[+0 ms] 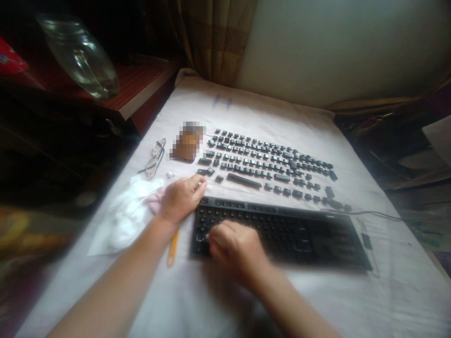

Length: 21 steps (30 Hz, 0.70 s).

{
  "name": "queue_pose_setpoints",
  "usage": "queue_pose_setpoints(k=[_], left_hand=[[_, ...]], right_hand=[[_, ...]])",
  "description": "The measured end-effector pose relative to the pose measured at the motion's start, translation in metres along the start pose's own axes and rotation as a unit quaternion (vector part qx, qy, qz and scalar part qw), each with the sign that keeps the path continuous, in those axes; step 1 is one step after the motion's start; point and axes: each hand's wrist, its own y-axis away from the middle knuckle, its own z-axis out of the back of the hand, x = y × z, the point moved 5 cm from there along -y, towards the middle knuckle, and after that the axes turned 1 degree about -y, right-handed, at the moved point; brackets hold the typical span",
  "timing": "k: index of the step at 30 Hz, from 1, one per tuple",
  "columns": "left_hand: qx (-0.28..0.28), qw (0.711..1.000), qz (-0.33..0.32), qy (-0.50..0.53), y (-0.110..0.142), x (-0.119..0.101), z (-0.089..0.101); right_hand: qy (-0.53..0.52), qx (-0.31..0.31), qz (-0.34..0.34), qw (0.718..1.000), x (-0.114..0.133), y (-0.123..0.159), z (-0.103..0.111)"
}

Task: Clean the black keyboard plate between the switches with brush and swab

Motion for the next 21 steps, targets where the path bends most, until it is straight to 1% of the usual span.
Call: queue_pose_setpoints(k=[4,8,13,16,18,20,21], left_hand=[[-0.002,1.000,-0.001,0.001,0.000,0.001,0.000],[-0.002,1.000,-0.003,0.002,0.000,0.001,-0.001],[-0.001,1.000,-0.006,0.001,0.000,0.000,-0.001],[-0.001,1.000,-0.007,0.001,0.000,-0.001,0.000],[-0.002,1.000,-0.007,0.001,0.000,-0.001,0.000],[-0.004,1.000,-0.007,0.002,0.000,-0.001,0.000],[-0.004,1.000,-0.008,0.002,0.000,0.000,0.000]], right_hand=[[0.029,0.001,0.015,0.999,0.007,-0.004,-0.010],[0.050,0.028,-0.011,0.998,0.007,-0.009,-0.013],[0.030,0.050,-0.016,0.998,0.007,-0.008,-0.015],[0.028,0.050,-0.021,0.998,0.008,-0.008,-0.017],[0.014,0.031,-0.020,0.999,0.007,-0.008,-0.012],[-0.031,0.000,-0.017,0.999,0.004,-0.007,0.001],[-0.064,-0.013,-0.027,0.997,-0.001,-0.006,0.009]])
